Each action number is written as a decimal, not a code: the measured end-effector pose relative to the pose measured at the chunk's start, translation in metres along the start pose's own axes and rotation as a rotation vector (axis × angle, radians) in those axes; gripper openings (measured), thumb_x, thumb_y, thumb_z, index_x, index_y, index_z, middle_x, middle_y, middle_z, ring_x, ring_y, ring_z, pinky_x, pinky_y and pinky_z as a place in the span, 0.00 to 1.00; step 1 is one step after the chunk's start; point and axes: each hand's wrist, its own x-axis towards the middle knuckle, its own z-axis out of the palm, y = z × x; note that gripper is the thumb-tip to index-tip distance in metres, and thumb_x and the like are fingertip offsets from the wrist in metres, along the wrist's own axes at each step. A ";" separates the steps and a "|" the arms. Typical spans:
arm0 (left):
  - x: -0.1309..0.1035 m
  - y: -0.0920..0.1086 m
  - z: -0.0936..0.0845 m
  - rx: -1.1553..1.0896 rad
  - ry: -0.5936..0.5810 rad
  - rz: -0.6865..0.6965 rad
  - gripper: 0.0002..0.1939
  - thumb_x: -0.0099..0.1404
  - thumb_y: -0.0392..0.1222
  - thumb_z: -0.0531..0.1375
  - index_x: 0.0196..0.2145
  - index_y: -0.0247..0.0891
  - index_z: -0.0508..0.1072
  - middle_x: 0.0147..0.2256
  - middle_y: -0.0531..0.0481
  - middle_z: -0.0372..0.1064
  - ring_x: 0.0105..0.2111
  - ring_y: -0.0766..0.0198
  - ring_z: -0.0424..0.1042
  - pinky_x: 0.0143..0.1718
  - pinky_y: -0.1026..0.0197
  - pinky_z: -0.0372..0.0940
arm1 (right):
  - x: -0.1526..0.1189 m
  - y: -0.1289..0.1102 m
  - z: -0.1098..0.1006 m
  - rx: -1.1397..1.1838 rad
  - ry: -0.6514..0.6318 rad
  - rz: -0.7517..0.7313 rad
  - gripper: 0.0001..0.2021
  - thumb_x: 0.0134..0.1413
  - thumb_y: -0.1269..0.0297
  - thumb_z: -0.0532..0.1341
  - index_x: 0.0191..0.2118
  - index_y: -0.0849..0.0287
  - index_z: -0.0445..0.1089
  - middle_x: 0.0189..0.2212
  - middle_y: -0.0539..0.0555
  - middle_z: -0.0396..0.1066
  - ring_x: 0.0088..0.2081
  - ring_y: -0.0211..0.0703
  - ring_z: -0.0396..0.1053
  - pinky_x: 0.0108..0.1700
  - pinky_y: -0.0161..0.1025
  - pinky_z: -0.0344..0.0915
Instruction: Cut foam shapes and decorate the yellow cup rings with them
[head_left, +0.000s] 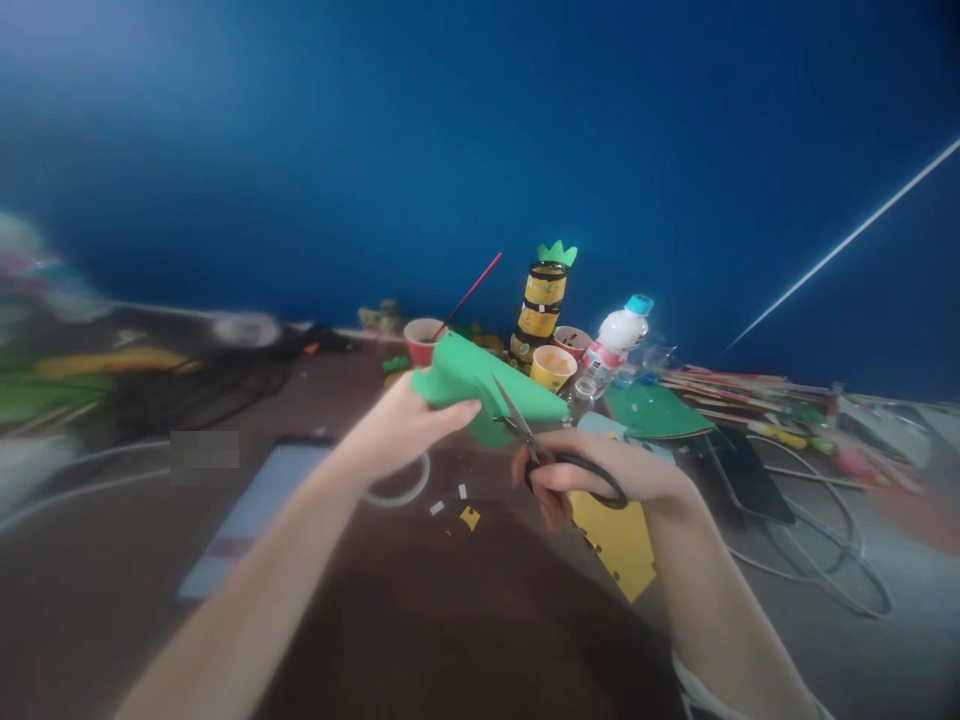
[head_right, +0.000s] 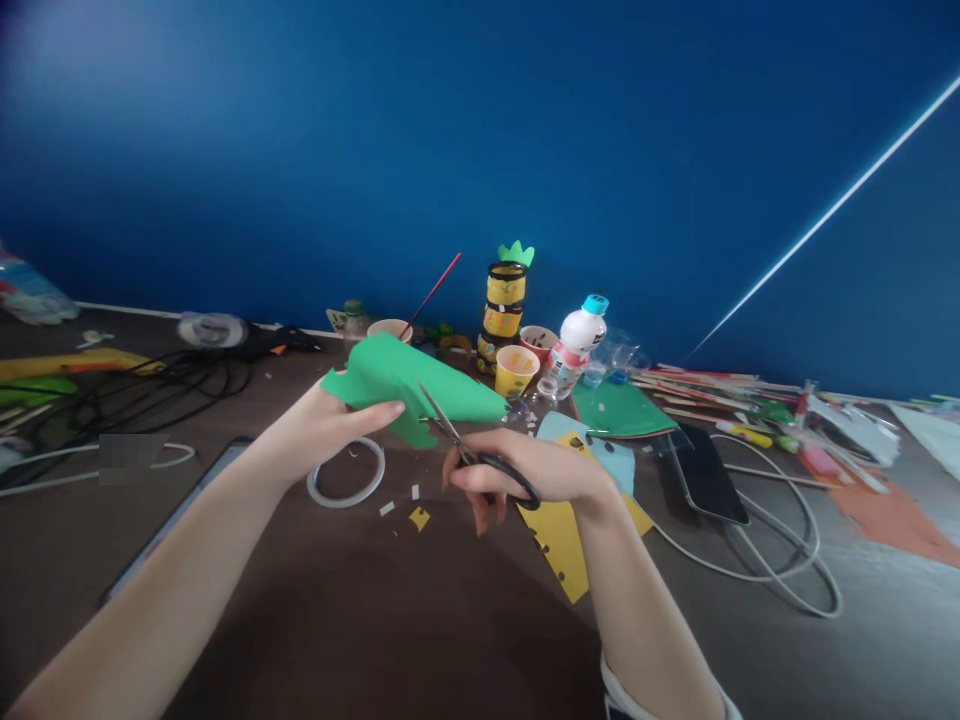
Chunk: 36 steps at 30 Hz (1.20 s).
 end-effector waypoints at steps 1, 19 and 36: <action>0.000 0.001 0.001 0.040 0.010 -0.010 0.10 0.57 0.43 0.56 0.36 0.39 0.71 0.37 0.51 0.71 0.40 0.60 0.68 0.44 0.57 0.63 | 0.001 0.000 0.000 -0.007 -0.006 -0.003 0.13 0.58 0.57 0.51 0.38 0.63 0.63 0.21 0.51 0.69 0.24 0.35 0.69 0.28 0.32 0.65; -0.003 0.006 0.006 -0.043 0.093 -0.052 0.14 0.55 0.46 0.59 0.38 0.39 0.71 0.38 0.49 0.72 0.39 0.57 0.69 0.44 0.54 0.62 | 0.009 -0.002 0.014 0.019 0.122 -0.161 0.13 0.58 0.57 0.50 0.39 0.63 0.61 0.24 0.52 0.69 0.27 0.37 0.69 0.29 0.33 0.67; -0.004 0.010 0.007 -0.050 0.051 -0.042 0.10 0.56 0.45 0.57 0.35 0.38 0.73 0.34 0.50 0.73 0.36 0.59 0.70 0.42 0.55 0.63 | 0.010 -0.005 0.019 -0.012 0.200 -0.183 0.12 0.59 0.59 0.49 0.41 0.61 0.61 0.27 0.52 0.69 0.29 0.37 0.69 0.30 0.33 0.66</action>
